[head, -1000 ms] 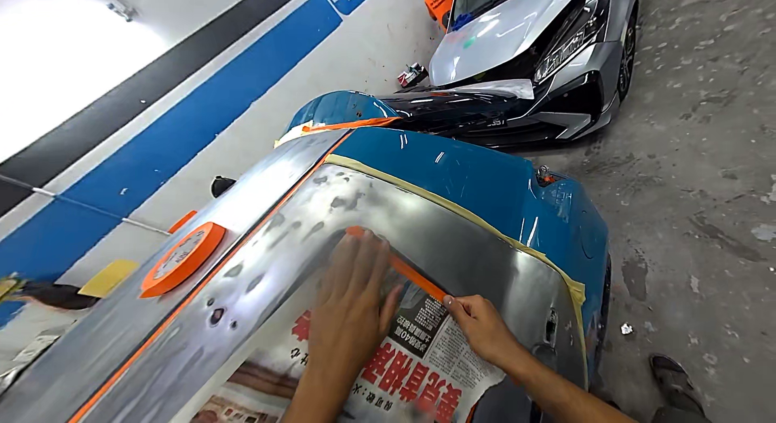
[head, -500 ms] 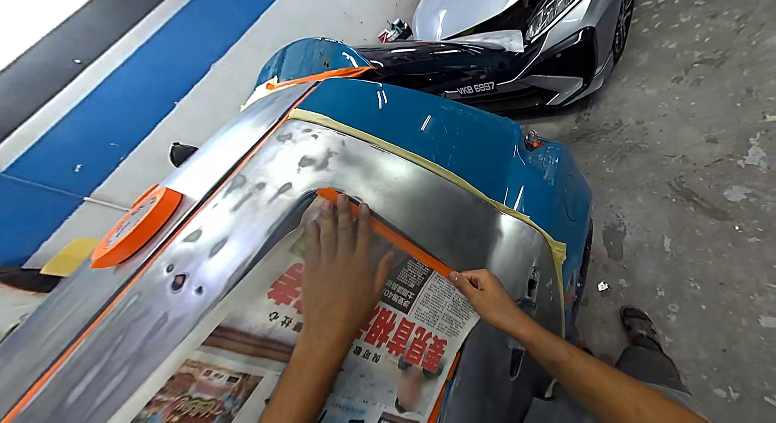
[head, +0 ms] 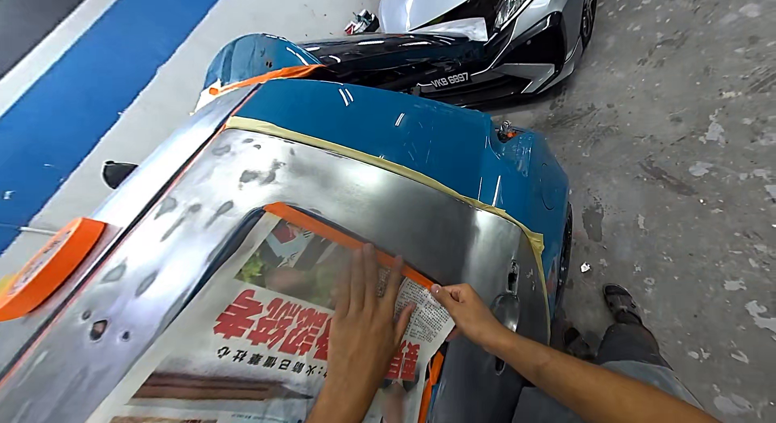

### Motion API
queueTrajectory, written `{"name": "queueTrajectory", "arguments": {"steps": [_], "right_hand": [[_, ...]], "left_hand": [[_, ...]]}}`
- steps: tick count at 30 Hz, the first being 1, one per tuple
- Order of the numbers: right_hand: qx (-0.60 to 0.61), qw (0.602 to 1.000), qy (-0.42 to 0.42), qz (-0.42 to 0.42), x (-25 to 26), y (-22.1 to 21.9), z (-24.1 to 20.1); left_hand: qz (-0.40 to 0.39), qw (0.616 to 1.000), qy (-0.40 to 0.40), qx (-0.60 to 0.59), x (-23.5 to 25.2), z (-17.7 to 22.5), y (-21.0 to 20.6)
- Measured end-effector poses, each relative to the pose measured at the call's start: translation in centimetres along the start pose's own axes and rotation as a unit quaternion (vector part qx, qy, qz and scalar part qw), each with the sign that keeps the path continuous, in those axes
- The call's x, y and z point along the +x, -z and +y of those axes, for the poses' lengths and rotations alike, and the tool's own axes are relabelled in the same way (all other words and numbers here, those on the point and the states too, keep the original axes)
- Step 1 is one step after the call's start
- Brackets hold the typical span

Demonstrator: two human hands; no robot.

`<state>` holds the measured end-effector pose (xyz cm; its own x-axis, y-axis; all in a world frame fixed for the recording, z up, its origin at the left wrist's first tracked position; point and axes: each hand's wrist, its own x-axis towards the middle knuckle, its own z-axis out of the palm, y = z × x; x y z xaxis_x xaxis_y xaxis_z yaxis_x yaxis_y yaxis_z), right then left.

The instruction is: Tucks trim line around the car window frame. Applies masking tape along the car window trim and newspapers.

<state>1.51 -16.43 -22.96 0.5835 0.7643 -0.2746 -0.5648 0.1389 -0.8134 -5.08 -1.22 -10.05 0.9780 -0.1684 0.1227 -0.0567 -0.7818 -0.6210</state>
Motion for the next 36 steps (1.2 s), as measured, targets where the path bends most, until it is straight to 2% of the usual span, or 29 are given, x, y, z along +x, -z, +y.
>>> {"name": "queueTrajectory", "arguments": {"steps": [6,9,11,14,23,28,34,36], "right_hand": [[-0.066,0.997,-0.006,0.039,0.7,-0.3,-0.1],[-0.011,1.000,-0.006,0.026,-0.1,-0.5,0.0],[0.046,0.998,-0.030,0.010,-1.2,0.1,0.7],[0.063,0.996,-0.056,0.021,-2.0,0.7,2.2],[0.106,0.980,-0.161,0.051,-1.9,0.0,0.8],[0.171,0.964,-0.205,-0.006,-2.1,0.1,0.7],[0.153,0.952,-0.266,0.014,-1.6,-0.3,-0.2],[0.112,0.952,-0.285,-0.018,-1.6,-0.2,-0.6]], "left_hand": [[-0.015,0.998,-0.043,-0.051,-1.1,1.9,-0.8],[-0.021,0.996,-0.064,-0.055,-1.6,2.5,-1.4],[-0.019,0.996,-0.072,-0.054,-1.5,2.2,-1.4],[-0.019,0.996,-0.070,-0.042,-1.6,2.2,-1.4],[-0.023,0.995,-0.071,-0.071,-1.7,4.3,-1.7],[-0.017,0.991,-0.083,-0.102,-1.7,4.7,-2.0],[-0.012,0.991,-0.082,-0.107,-1.9,4.5,-2.3],[-0.016,0.991,-0.081,-0.107,-1.9,4.6,-2.3]]}}
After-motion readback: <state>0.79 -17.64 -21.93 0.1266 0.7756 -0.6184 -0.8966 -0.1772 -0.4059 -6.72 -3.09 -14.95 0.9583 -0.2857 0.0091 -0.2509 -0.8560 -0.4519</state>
